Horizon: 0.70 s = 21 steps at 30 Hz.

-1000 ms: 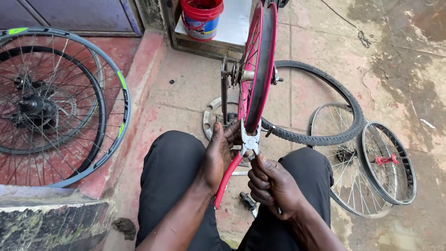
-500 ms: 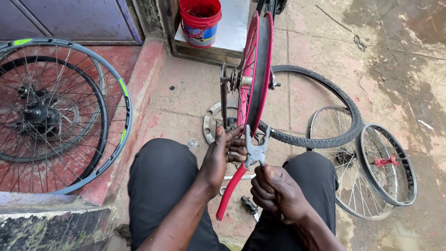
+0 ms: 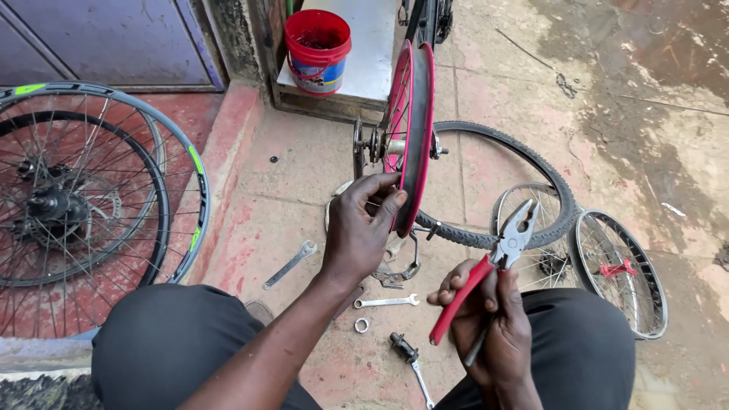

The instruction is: Adjusting hub components on a bicycle wheel using pliers

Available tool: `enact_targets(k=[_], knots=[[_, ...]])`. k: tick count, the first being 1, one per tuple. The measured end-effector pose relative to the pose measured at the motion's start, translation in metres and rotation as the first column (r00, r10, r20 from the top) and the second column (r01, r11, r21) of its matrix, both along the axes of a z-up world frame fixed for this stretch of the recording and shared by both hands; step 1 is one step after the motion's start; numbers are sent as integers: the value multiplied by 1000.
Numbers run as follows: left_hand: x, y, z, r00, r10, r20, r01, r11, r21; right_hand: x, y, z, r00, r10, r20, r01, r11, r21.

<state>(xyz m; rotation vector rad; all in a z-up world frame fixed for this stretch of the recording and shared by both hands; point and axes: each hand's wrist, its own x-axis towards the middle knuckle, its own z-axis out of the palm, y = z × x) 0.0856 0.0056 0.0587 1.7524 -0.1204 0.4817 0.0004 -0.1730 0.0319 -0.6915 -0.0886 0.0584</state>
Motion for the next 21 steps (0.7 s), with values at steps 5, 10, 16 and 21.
enact_targets(k=[5,10,16,21], knots=[[-1,0,-8,1000,-7,-4,7,998,-56,-4,5,-34,996,-68,-65,60,991,-119],[3,1,-10,999,-31,22,33,994,-101,-6,7,-55,977,-131,-167,96,975,-203],[7,3,-24,993,-78,89,88,990,-113,-4,16,-60,972,-142,-188,98,969,-228],[-4,4,-14,995,-97,36,100,991,-94,-9,25,-58,989,-84,-119,45,954,-297]])
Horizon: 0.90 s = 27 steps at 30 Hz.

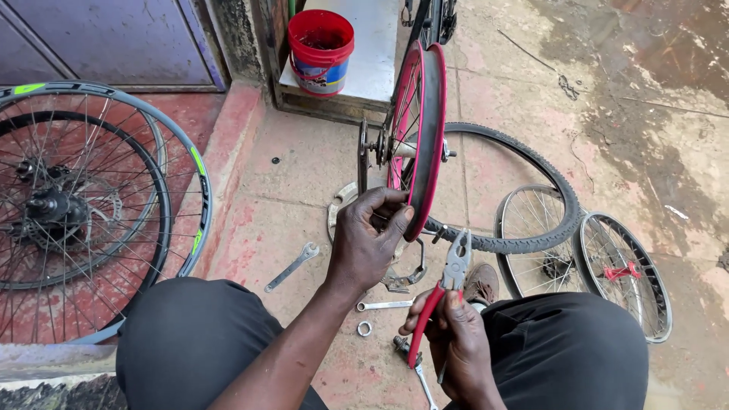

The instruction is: Adjusting hub components on a bicycle wheel using pliers

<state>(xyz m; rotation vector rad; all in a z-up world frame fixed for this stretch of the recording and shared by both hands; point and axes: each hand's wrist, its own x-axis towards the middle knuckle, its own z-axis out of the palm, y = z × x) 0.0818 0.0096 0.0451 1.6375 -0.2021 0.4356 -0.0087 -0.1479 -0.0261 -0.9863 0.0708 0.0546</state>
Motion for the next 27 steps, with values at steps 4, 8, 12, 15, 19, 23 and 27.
enact_targets(k=[4,8,12,15,19,23,27], knots=[[-1,3,-2,1000,-22,-10,22,997,76,-7,6,28,989,126,-82,-130,991,-43],[3,5,4,999,43,29,-45,997,57,-11,15,65,904,398,157,-412,909,69],[11,5,-7,997,-30,71,27,999,46,-12,22,89,779,584,228,-627,730,273],[9,8,-6,989,-56,137,45,996,83,-8,23,93,751,637,177,-654,676,340],[6,11,-2,987,-106,118,92,989,117,3,23,103,743,660,107,-641,658,395],[5,13,-3,989,-150,11,148,980,132,10,20,109,747,665,12,-603,669,436],[4,14,-3,983,-174,-56,180,971,156,9,12,111,707,707,-11,-641,647,413]])
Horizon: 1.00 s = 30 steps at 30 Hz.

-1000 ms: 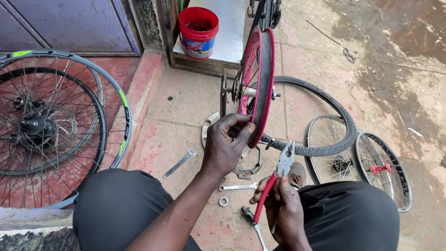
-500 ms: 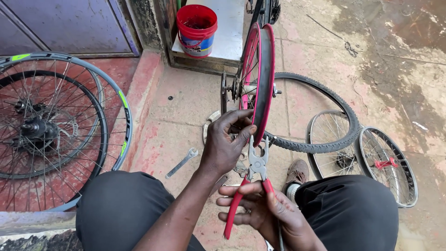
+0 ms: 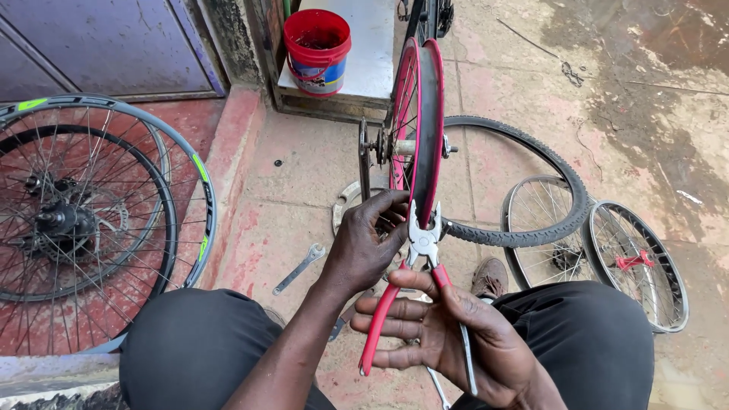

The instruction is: Adjusting hub components on a bicycle wheel using pliers

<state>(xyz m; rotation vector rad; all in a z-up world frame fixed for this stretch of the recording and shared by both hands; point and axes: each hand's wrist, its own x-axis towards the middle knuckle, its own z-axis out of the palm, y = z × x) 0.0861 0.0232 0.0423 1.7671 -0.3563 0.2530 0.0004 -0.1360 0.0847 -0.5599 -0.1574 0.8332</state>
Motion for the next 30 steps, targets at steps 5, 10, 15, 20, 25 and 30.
enact_targets(k=[5,10,15,20,25,30], knots=[[0,-2,-1,1000,-28,2,28,1000,11,-1,-1,-1,999,48,0,-48,999,-1],[-1,-2,0,998,-46,-48,47,999,20,2,0,-2,999,45,-13,-45,999,24],[1,-4,-4,995,-96,-24,96,995,-3,-3,0,-3,998,55,-7,-55,998,41],[-1,-6,0,996,-73,-58,75,997,29,-5,-1,-7,998,37,-48,-35,999,41],[0,-7,-3,995,-94,-43,94,996,-10,-3,-4,-7,997,35,-73,-31,998,56],[4,-5,-16,996,-80,-49,84,994,71,6,-3,-4,995,3,-102,11,990,141]])
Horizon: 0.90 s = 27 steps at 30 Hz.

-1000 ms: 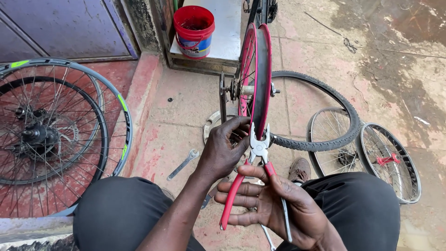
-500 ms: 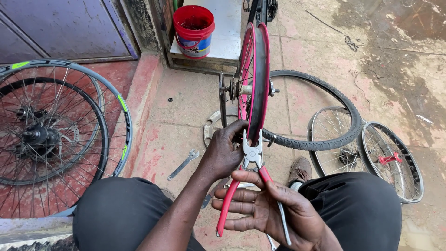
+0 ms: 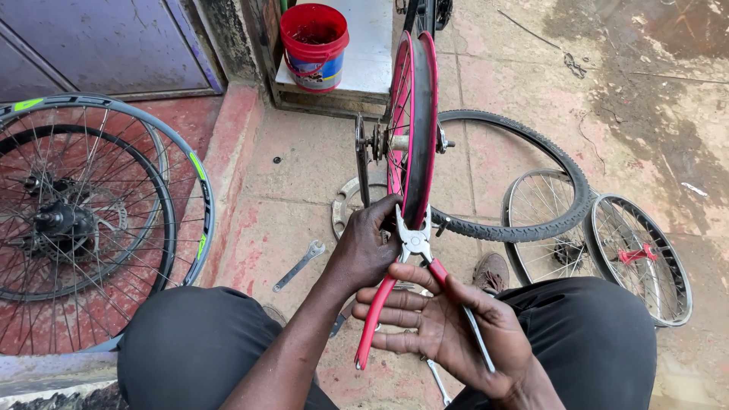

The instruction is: Adjusting hub components on a bicycle wheel using pliers

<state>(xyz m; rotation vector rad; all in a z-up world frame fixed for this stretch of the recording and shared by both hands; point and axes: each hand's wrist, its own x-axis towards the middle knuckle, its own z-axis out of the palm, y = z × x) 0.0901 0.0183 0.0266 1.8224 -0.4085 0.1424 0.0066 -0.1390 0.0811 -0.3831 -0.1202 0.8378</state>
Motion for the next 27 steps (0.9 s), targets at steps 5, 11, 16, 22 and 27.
enact_targets(k=[5,11,16,22,27], knots=[[1,-8,-16,997,-45,-65,36,991,-126,0,2,-11,997,-63,-42,61,997,-48],[6,-14,-43,985,-90,-146,56,973,-225,-3,10,-20,996,-89,-8,88,995,-52],[-14,-8,-35,960,95,-264,-141,977,-161,3,-3,-27,998,-45,35,47,996,-81],[-72,-7,24,664,-442,-604,-70,766,-638,10,-21,-48,997,-35,67,49,974,-221],[-87,-19,-2,745,-431,-509,-80,701,-709,8,-27,-57,979,-72,193,179,760,-625]])
